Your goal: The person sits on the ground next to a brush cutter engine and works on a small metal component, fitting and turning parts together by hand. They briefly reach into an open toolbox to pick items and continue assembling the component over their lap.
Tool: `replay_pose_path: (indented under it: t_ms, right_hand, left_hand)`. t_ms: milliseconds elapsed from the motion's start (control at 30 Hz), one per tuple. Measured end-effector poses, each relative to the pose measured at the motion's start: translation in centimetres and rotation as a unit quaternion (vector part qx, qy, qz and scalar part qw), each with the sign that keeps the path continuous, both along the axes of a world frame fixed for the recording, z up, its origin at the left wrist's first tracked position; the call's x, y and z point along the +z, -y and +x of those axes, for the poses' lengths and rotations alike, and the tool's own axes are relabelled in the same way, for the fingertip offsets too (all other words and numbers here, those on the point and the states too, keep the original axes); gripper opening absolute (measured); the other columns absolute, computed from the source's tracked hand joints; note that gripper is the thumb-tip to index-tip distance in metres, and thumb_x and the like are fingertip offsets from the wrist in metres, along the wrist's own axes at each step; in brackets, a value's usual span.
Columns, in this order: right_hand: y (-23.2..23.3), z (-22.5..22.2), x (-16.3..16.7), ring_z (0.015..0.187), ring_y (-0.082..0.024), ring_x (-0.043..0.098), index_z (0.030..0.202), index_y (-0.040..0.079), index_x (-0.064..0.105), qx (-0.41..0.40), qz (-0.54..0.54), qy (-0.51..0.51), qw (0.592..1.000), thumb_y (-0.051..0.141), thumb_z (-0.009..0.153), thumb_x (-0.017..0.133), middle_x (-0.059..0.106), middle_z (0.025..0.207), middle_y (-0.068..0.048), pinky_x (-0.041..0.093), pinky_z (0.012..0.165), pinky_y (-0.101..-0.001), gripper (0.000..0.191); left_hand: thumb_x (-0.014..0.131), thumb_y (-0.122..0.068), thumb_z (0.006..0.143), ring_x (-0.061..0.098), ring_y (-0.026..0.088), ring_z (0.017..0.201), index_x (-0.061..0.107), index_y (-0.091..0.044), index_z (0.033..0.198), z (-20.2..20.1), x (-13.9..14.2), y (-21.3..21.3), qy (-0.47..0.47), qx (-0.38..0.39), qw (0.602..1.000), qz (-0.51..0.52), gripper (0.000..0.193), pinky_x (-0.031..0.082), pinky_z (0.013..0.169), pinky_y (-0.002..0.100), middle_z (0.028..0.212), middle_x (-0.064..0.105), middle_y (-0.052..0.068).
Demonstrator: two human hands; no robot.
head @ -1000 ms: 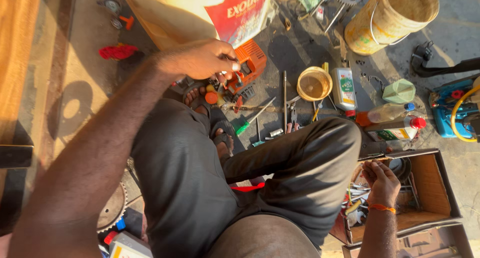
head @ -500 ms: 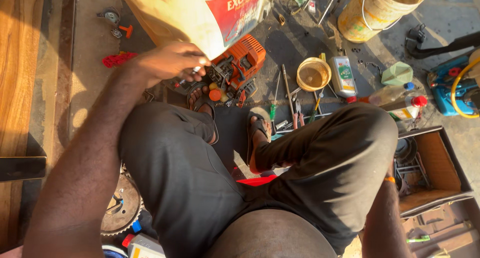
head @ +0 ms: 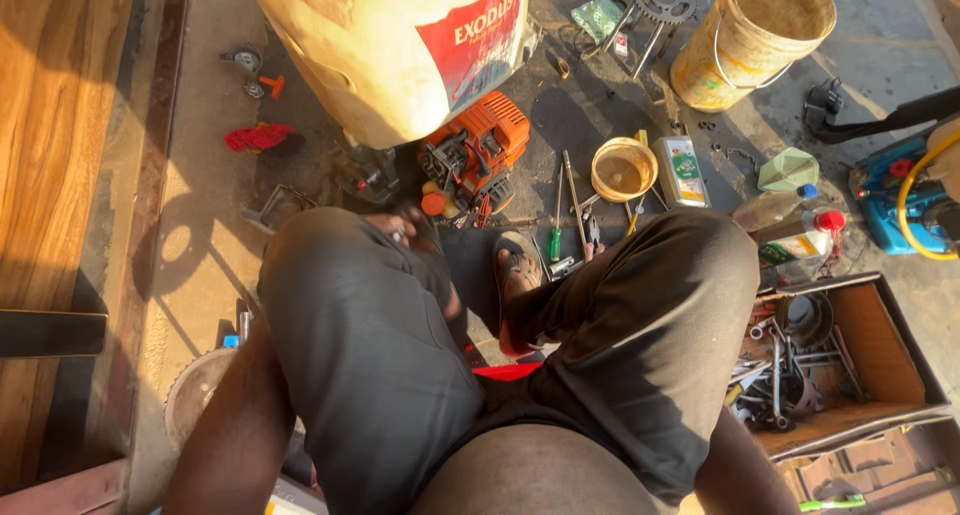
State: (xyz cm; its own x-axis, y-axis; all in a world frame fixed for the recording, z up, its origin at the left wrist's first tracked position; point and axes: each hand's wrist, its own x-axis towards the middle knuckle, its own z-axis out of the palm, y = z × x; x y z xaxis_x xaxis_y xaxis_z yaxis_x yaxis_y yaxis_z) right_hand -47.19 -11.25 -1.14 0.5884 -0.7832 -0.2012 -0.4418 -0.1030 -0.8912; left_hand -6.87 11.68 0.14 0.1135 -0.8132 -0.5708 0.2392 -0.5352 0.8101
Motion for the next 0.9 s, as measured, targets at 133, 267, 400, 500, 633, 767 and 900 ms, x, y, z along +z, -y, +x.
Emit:
replay_pose_path:
  t_ms: [133, 267, 400, 500, 633, 767, 900]
  right_hand:
    - [-1.3, -0.4, -0.3, 0.089, -0.013, 0.067, 0.12, -0.001, 0.069, 0.03, 0.015, -0.013, 0.999, 0.017, 0.108, 0.057, 0.071, 0.103, -0.008, 0.055, 0.081, -0.03, 0.025]
    - [-2.1, -1.0, -0.6, 0.089, -0.013, 0.067, 0.119, 0.0, 0.069, 0.039, 0.039, -0.021, 0.998, 0.018, 0.109, 0.056, 0.071, 0.101, -0.007, 0.055, 0.082, -0.0299, 0.025]
    - [-1.9, -1.5, -0.1, 0.089, -0.013, 0.067, 0.118, 0.0, 0.069, 0.025, 0.053, -0.022, 0.998, 0.018, 0.109, 0.054, 0.071, 0.1, -0.007, 0.055, 0.083, -0.0298, 0.025]
    - [-1.4, -2.1, 0.1, 0.089, -0.012, 0.068, 0.118, 0.0, 0.069, 0.002, 0.06, -0.022, 0.998, 0.019, 0.109, 0.053, 0.071, 0.098, -0.006, 0.056, 0.083, -0.0297, 0.026]
    - [3.4, -3.7, 0.4, 0.089, -0.012, 0.068, 0.117, 0.001, 0.069, -0.098, 0.041, -0.004, 0.994, 0.02, 0.109, 0.052, 0.071, 0.097, -0.005, 0.056, 0.084, -0.0295, 0.026]
    - [11.5, -5.6, 3.0, 0.089, -0.012, 0.068, 0.115, 0.001, 0.068, -0.27, -0.006, 0.095, 0.958, 0.02, 0.109, 0.051, 0.07, 0.095, -0.005, 0.056, 0.084, -0.0294, 0.027]
    - [15.5, -4.3, 9.3, 0.081, -0.008, 0.055, 0.13, 0.001, 0.068, -0.247, -0.103, 0.205, 0.941, 0.02, 0.119, 0.057, 0.06, 0.091, -0.002, 0.046, 0.077, -0.0234, 0.025]
  left_hand:
    - [0.059, -0.023, 0.104, 0.07, 0.019, 0.086, 0.066, -0.002, 0.118, -1.8, -2.1, -1.3, -0.007, -0.007, 0.999, 0.037, 0.026, 0.058, 0.078, 0.032, 0.095, 0.071, 0.009]
    - [0.058, -0.023, 0.106, 0.07, 0.019, 0.088, 0.065, -0.003, 0.12, -3.6, -5.6, -1.6, -0.013, -0.033, 0.997, 0.07, 0.026, 0.058, 0.08, 0.033, 0.097, 0.07, 0.009]
    - [0.057, -0.023, 0.107, 0.069, 0.02, 0.09, 0.064, -0.003, 0.122, -2.3, -7.3, -1.7, 0.0, -0.033, 0.994, 0.107, 0.026, 0.057, 0.082, 0.034, 0.099, 0.069, 0.009]
    - [0.056, -0.022, 0.108, 0.069, 0.02, 0.092, 0.063, -0.003, 0.123, 1.1, -6.2, -0.1, 0.04, 0.05, 0.993, 0.102, 0.025, 0.057, 0.083, 0.035, 0.101, 0.068, 0.01]
    - [0.055, -0.022, 0.11, 0.069, 0.021, 0.094, 0.062, -0.003, 0.125, 6.9, -2.0, 2.2, 0.12, 0.275, 0.954, -0.025, 0.025, 0.057, 0.085, 0.036, 0.102, 0.068, 0.01]
    - [0.058, -0.017, 0.118, 0.066, 0.02, 0.105, 0.059, 0.0, 0.128, 8.2, 5.0, 0.0, 0.193, 0.369, 0.871, -0.262, 0.02, 0.057, 0.098, 0.037, 0.109, 0.066, 0.009]
    - [0.061, -0.016, 0.115, 0.066, 0.018, 0.101, 0.061, 0.0, 0.13, 4.7, 10.4, 2.7, 0.209, 0.344, 0.843, -0.358, 0.023, 0.058, 0.1, 0.038, 0.109, 0.067, 0.01]
